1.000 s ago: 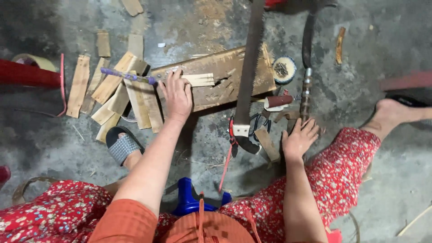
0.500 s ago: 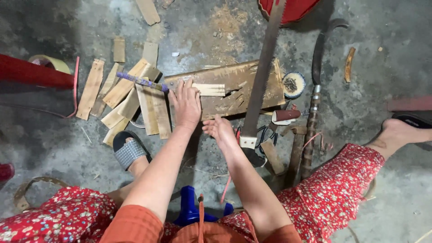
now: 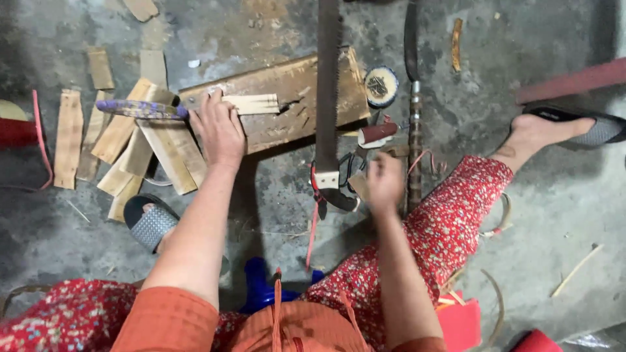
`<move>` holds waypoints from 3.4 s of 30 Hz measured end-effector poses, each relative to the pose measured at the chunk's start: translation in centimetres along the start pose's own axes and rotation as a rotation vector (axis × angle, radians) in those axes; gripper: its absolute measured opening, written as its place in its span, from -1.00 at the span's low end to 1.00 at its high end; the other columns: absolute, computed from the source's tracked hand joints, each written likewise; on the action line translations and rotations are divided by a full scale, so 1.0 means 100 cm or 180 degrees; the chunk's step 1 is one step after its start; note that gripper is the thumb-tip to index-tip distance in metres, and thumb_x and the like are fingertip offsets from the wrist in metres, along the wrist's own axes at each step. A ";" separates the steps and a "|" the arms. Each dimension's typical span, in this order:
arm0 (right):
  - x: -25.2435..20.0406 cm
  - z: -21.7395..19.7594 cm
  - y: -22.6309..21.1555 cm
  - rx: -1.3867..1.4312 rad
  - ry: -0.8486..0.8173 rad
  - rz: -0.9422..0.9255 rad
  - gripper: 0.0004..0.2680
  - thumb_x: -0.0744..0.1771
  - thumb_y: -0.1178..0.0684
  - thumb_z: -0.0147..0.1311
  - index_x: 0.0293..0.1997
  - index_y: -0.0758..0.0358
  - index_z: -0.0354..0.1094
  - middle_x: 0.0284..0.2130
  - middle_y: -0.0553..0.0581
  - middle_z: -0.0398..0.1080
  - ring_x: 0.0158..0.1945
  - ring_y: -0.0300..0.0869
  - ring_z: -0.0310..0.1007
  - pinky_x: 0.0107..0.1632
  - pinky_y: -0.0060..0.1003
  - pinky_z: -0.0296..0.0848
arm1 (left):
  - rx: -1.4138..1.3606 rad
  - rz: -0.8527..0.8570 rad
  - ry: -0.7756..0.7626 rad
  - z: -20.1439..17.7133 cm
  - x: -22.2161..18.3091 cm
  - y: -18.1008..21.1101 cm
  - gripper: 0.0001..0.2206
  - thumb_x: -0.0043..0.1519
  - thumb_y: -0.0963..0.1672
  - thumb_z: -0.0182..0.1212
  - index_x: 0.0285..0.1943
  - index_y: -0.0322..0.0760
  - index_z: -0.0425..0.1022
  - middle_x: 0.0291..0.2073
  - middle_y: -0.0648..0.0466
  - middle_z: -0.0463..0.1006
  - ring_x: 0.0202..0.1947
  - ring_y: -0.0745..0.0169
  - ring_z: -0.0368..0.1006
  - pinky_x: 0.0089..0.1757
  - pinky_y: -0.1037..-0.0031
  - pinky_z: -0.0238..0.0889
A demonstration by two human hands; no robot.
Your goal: Sawing thin wooden strips and nailing them onto a wooden block for assembly or repair.
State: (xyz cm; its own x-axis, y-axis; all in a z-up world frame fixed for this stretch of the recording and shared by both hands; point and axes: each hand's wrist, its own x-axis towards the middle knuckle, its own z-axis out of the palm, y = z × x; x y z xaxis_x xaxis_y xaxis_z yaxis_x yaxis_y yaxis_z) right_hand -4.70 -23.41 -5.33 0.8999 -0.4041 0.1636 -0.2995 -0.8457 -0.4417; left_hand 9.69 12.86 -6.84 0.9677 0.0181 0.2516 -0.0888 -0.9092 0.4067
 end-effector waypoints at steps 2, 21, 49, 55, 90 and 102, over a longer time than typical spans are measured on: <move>-0.018 0.005 0.078 -0.0745 -0.0137 0.0151 -0.76 0.31 -0.02 0.22 0.07 0.08 0.42 -0.18 0.11 0.41 -0.09 -0.05 0.46 -0.02 -0.19 0.50 | 0.0045 0.0027 -0.0001 0.006 -0.003 -0.005 -0.91 0.47 -0.07 -0.07 -0.01 -0.09 0.24 0.37 0.05 0.31 0.43 -0.07 0.09 0.23 -0.25 -0.09; -0.026 0.041 0.152 -0.1871 -0.1085 0.1018 -0.59 0.23 -0.02 0.33 0.09 0.32 0.25 -0.29 0.21 0.44 -0.20 0.10 0.57 -0.19 0.13 0.58 | -0.0009 -0.0029 -0.0035 0.009 0.000 -0.007 -0.91 0.49 -0.05 -0.13 -0.03 -0.05 0.19 0.38 0.06 0.28 0.45 -0.07 0.04 0.25 -0.23 -0.15; 0.001 -0.047 -0.033 0.3815 0.0151 0.1490 -0.65 0.44 0.09 0.03 0.40 0.27 0.08 -0.44 0.07 0.24 -0.60 -0.25 0.35 -0.55 -0.42 0.39 | -0.0171 -0.0321 0.0155 -0.001 -0.032 -0.015 -0.90 0.40 -0.03 0.00 -0.06 -0.04 0.32 0.29 0.13 0.38 0.40 -0.04 0.18 0.28 -0.22 -0.08; -0.016 -0.042 -0.107 0.3035 -0.0656 0.0965 -0.95 0.35 0.12 0.06 -0.17 0.10 0.28 -0.72 0.03 0.31 -0.75 -0.25 0.24 -0.68 -0.43 0.23 | -0.0646 -0.0085 0.0476 0.003 0.018 0.026 -0.94 0.29 0.00 0.26 -0.18 0.14 0.52 -0.22 0.40 0.44 -0.04 0.26 0.36 0.09 0.24 0.15; 0.020 0.009 -0.164 0.1824 -0.1312 0.0251 -0.67 0.31 0.07 0.27 0.21 0.12 0.37 -0.20 0.27 0.52 -0.11 0.00 0.56 -0.06 -0.01 0.51 | -0.1186 0.0087 -0.0213 0.039 0.053 0.013 -0.94 0.22 -0.06 0.30 -0.20 0.19 0.60 -0.33 0.26 0.52 -0.06 0.10 0.36 0.15 0.16 0.16; 0.015 0.020 -0.158 0.1605 -0.1415 0.0483 -0.71 0.28 0.01 0.29 0.11 0.01 0.40 -0.24 0.22 0.52 -0.15 0.02 0.56 -0.11 -0.01 0.50 | -0.0638 0.0372 -0.0220 0.030 0.053 0.031 -0.91 0.14 -0.06 0.37 -0.27 0.13 0.53 -0.36 0.27 0.43 -0.15 0.19 0.38 -0.01 0.30 0.27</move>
State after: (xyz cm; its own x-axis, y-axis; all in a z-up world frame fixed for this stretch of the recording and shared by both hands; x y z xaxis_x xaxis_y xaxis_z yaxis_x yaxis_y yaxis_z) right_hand 1.98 -9.93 0.17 0.9365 -0.2327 -0.2623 -0.3453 -0.4820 -0.8053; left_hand 15.25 8.90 -6.93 0.9613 -0.1172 0.2494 -0.2396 -0.8026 0.5462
